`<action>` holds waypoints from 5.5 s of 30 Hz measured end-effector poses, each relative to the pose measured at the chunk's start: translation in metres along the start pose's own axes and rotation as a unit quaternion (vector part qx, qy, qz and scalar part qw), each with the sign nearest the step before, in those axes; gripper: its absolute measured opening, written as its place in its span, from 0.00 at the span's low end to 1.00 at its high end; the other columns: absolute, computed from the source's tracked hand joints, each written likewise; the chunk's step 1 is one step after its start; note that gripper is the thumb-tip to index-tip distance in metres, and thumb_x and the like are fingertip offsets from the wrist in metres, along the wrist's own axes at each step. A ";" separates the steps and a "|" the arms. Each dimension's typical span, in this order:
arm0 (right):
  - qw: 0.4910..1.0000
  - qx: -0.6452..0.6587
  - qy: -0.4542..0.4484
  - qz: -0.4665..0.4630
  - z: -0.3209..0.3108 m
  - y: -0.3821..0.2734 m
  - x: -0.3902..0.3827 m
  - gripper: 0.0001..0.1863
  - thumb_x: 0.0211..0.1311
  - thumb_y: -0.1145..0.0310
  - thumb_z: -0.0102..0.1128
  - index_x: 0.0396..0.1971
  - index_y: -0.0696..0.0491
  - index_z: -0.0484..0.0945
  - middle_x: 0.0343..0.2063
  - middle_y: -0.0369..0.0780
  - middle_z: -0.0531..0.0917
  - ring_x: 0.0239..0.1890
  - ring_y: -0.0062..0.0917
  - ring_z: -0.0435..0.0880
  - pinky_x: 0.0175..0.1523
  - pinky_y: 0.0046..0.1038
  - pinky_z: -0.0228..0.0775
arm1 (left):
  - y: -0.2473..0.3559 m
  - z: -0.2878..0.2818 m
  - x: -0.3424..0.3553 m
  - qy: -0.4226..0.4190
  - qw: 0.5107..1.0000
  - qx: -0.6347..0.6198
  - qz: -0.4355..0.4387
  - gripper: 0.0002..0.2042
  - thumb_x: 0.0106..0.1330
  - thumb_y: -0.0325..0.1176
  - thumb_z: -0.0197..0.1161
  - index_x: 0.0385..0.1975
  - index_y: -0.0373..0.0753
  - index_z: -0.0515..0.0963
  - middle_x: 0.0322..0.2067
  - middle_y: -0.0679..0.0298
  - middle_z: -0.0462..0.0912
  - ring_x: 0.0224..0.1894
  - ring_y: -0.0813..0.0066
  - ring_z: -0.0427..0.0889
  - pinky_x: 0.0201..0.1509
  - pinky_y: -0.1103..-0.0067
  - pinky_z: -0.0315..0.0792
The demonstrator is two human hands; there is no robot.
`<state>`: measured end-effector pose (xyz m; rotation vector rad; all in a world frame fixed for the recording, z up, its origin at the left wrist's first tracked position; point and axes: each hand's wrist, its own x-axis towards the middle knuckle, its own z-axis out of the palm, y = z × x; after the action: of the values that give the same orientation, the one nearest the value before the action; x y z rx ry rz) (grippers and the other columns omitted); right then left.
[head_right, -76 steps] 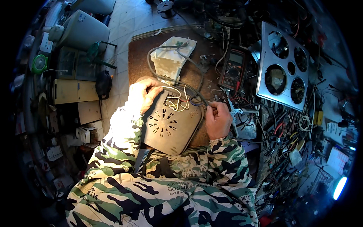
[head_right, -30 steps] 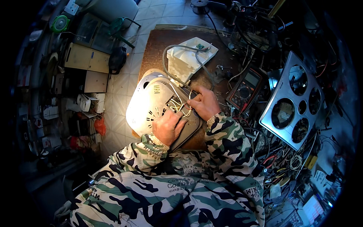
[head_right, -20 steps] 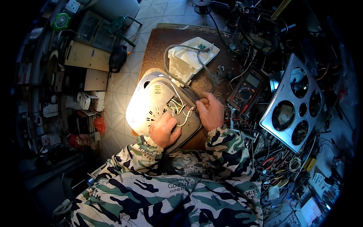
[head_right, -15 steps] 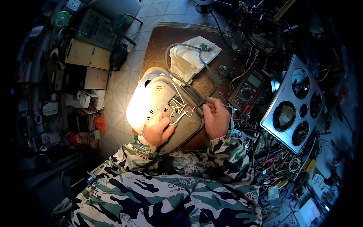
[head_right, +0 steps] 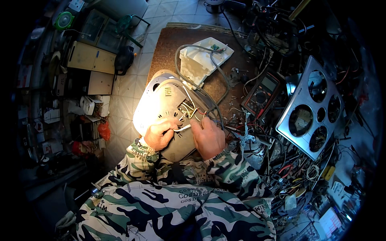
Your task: The person works on the internal wiring of a white appliance, likely a heater, using pliers and a screwdriver. They strip wire ends, twist them together, and secure connections inside the device's casing throughout the clip.
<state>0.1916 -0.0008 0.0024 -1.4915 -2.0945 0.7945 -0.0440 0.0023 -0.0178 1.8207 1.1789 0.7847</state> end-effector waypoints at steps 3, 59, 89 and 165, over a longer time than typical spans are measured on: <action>0.999 -0.027 0.023 -0.027 0.010 0.005 0.004 0.09 0.61 0.73 0.68 0.40 0.53 0.83 0.34 0.43 0.78 0.38 0.41 0.82 0.34 0.42 0.74 | 0.003 -0.003 0.003 0.021 0.999 0.033 -0.010 0.10 0.58 0.13 0.61 0.36 0.34 0.82 0.45 0.51 0.89 0.47 0.50 0.88 0.52 0.67 0.82; 0.948 0.309 0.029 0.070 -0.017 -0.004 -0.011 0.12 0.61 0.80 0.72 0.46 0.61 0.87 0.36 0.44 0.88 0.35 0.31 0.88 0.42 0.28 0.79 | 0.057 0.018 0.011 0.058 0.998 0.032 -0.018 0.07 0.64 0.21 0.72 0.40 0.31 0.86 0.33 0.51 0.88 0.33 0.55 0.88 0.38 0.70 0.80; 0.989 0.027 0.103 -0.106 -0.020 -0.009 -0.026 0.13 0.67 0.69 0.67 0.46 0.61 0.82 0.35 0.43 0.83 0.32 0.35 0.83 0.34 0.31 0.75 | 0.046 0.015 0.011 -0.002 0.998 -0.065 -0.010 0.07 0.62 0.22 0.73 0.38 0.33 0.84 0.34 0.55 0.85 0.37 0.57 0.85 0.42 0.69 0.78; 0.872 0.451 0.068 0.176 -0.013 -0.021 -0.030 0.03 0.70 0.78 0.70 0.40 0.61 0.88 0.29 0.37 0.84 0.31 0.15 0.82 0.36 0.20 0.74 | 0.045 0.030 0.003 0.028 0.991 -0.126 -0.044 0.04 0.69 0.25 0.71 0.39 0.32 0.84 0.35 0.56 0.86 0.37 0.62 0.85 0.43 0.72 0.78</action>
<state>0.1951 -0.0316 0.0250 -1.3022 -1.0480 1.4804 0.0015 -0.0140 0.0073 1.5381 1.1320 0.8952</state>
